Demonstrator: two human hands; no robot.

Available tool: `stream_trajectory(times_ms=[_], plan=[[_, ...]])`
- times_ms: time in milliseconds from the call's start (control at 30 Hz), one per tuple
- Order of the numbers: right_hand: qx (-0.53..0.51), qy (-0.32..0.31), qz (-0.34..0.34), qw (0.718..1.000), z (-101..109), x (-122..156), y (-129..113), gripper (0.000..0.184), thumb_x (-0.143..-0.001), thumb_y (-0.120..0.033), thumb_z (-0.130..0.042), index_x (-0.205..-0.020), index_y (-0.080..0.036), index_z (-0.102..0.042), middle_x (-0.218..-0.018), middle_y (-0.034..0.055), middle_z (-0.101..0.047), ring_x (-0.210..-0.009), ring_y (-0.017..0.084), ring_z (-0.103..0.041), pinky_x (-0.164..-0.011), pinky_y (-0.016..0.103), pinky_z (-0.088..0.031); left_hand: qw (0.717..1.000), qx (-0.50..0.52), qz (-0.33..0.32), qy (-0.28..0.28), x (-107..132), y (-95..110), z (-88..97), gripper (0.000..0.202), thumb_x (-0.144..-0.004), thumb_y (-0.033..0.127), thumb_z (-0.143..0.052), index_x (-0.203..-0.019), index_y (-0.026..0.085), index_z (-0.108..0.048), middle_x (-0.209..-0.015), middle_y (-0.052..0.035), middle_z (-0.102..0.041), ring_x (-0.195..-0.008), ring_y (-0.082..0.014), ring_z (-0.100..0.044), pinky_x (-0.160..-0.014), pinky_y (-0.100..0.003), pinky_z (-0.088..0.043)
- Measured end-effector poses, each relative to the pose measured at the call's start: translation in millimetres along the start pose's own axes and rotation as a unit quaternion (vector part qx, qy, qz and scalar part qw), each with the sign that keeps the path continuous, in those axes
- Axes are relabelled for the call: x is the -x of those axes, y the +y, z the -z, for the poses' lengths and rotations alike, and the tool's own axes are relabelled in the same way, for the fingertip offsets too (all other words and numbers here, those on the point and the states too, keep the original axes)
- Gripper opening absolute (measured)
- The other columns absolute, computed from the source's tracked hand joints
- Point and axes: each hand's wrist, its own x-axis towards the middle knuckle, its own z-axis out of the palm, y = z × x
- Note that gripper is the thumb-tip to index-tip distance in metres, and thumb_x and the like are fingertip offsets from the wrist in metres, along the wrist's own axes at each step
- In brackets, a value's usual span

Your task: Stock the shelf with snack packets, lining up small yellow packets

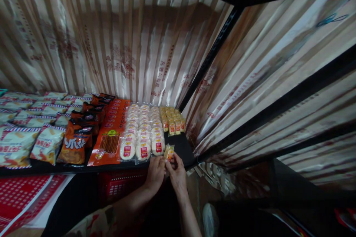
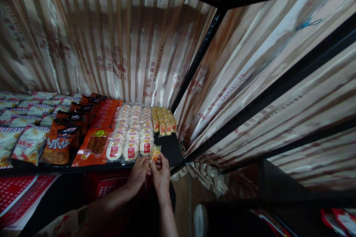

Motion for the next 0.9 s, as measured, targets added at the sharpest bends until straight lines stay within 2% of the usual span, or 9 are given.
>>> stream_trajectory(times_ms=[167,333,433,633,767,900], plan=[[0.012,0.008,0.008,1.000,4,-12,4,0.052,-0.068,-0.042,-0.064,-0.114,-0.018,-0.058,-0.100,0.0076,-0.056,-0.077,0.018,-0.061,-0.067,0.031,-0.054,1.000,-0.026,-0.011,0.001,-17,0,-11.7,0.027,-0.083,0.036,-0.041,-0.079,0.018,-0.061,-0.084,-0.0075,-0.062,-0.083,-0.0221,-0.060,-0.074,-0.034,-0.050],[0.036,0.025,0.025,0.999,8,-25,11,0.050,-0.069,-0.040,-0.063,-0.114,-0.017,-0.058,-0.101,0.0083,-0.057,-0.084,0.019,-0.060,-0.073,0.031,-0.053,0.999,-0.041,0.009,0.014,-27,0,-23.2,0.021,-0.081,0.033,-0.046,-0.089,0.020,-0.061,-0.089,-0.0054,-0.065,-0.094,-0.0225,-0.059,-0.082,-0.033,-0.047],[0.043,0.045,0.035,0.997,10,-33,18,0.051,-0.069,-0.040,-0.062,-0.114,-0.015,-0.058,-0.100,0.0088,-0.058,-0.086,0.019,-0.060,-0.075,0.032,-0.052,0.998,-0.066,0.023,-0.004,-32,3,-27.7,0.021,-0.083,0.030,-0.044,-0.091,0.021,-0.061,-0.087,-0.0042,-0.067,-0.094,-0.0208,-0.060,-0.083,-0.031,-0.046],[0.065,0.061,0.049,0.995,12,-48,30,0.051,-0.071,-0.041,-0.060,-0.115,-0.016,-0.058,-0.101,0.0100,-0.058,-0.086,0.020,-0.060,-0.077,0.033,-0.052,0.993,-0.108,0.015,-0.038,-39,13,-34.6,0.024,-0.086,0.028,-0.038,-0.083,0.020,-0.061,-0.084,-0.0050,-0.069,-0.089,-0.0196,-0.062,-0.080,-0.029,-0.046],[0.108,0.075,0.067,0.989,10,-55,36,0.052,-0.072,-0.041,-0.057,-0.118,-0.016,-0.057,-0.097,0.0101,-0.059,-0.086,0.020,-0.058,-0.074,0.033,-0.051,0.994,-0.109,-0.004,-0.031,-43,20,-39.1,0.025,-0.086,0.028,-0.039,-0.081,0.020,-0.062,-0.087,-0.0059,-0.070,-0.091,-0.0197,-0.062,-0.081,-0.028,-0.045],[0.114,0.071,0.067,0.989,9,-61,40,0.052,-0.074,-0.041,-0.055,-0.120,-0.018,-0.056,-0.096,0.0087,-0.059,-0.086,0.020,-0.058,-0.072,0.031,-0.051,0.994,-0.105,0.012,-0.022,-47,22,-42.4,0.025,-0.087,0.027,-0.039,-0.084,0.020,-0.063,-0.084,-0.0060,-0.070,-0.092,-0.0198,-0.063,-0.082,-0.028,-0.045]])
